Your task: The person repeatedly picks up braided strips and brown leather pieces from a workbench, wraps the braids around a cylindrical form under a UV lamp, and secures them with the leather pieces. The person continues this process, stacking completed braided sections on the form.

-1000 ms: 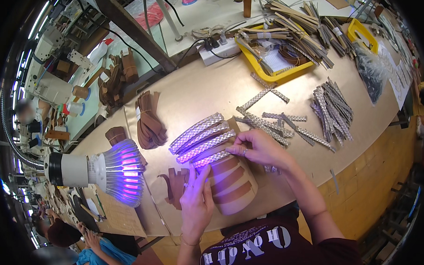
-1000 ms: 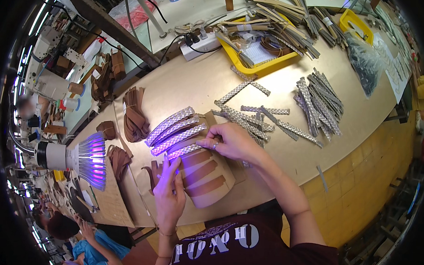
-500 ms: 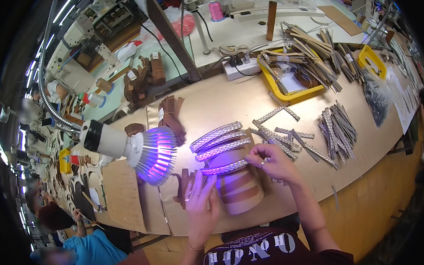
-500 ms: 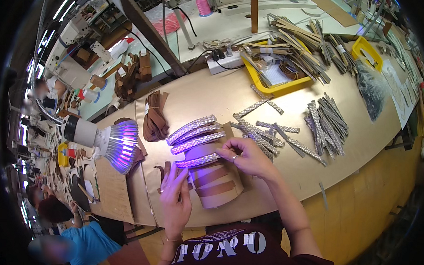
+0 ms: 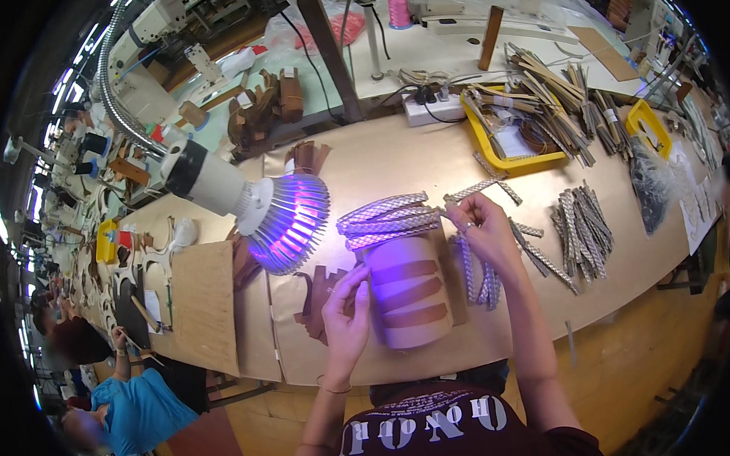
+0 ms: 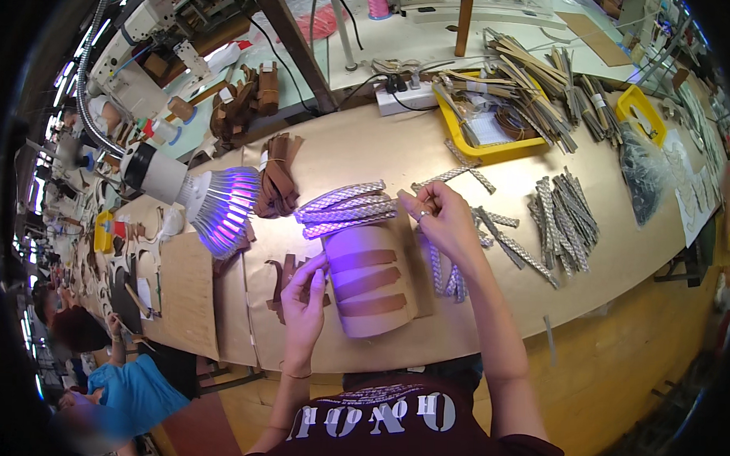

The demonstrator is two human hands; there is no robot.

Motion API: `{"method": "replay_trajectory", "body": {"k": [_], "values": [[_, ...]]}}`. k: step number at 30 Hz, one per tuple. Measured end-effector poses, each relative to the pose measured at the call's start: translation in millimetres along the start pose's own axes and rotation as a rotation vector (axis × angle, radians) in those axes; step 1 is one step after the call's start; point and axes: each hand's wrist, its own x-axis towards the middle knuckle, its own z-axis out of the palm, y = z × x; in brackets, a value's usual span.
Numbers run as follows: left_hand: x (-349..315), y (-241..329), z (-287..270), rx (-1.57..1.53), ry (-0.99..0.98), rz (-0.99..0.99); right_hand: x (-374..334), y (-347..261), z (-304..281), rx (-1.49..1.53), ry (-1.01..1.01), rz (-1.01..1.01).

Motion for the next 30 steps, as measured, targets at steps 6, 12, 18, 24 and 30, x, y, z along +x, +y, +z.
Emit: {"method": "replay_trajectory", "body": {"k": [6, 12, 18, 24, 30], "values": [[-12, -9, 6, 0.11, 0.089, 0.176, -44, 38, -49, -0.245, 0.201, -0.058], [-20, 6, 4, 0.151, 0.163, 0.208, -91, 43, -92, -0.454, 0.393, 0.09], [-32, 21, 7, 0.207, 0.093, 0.288, -100, 51, -97, -0.792, 0.439, 0.089], [-41, 27, 15, 0.28, 0.072, 0.37, -96, 66, -95, -0.989, 0.581, 0.116], [-42, 34, 20, 0.269, 0.073, 0.358, -98, 63, -102, -1.079, 0.54, 0.054]]}}
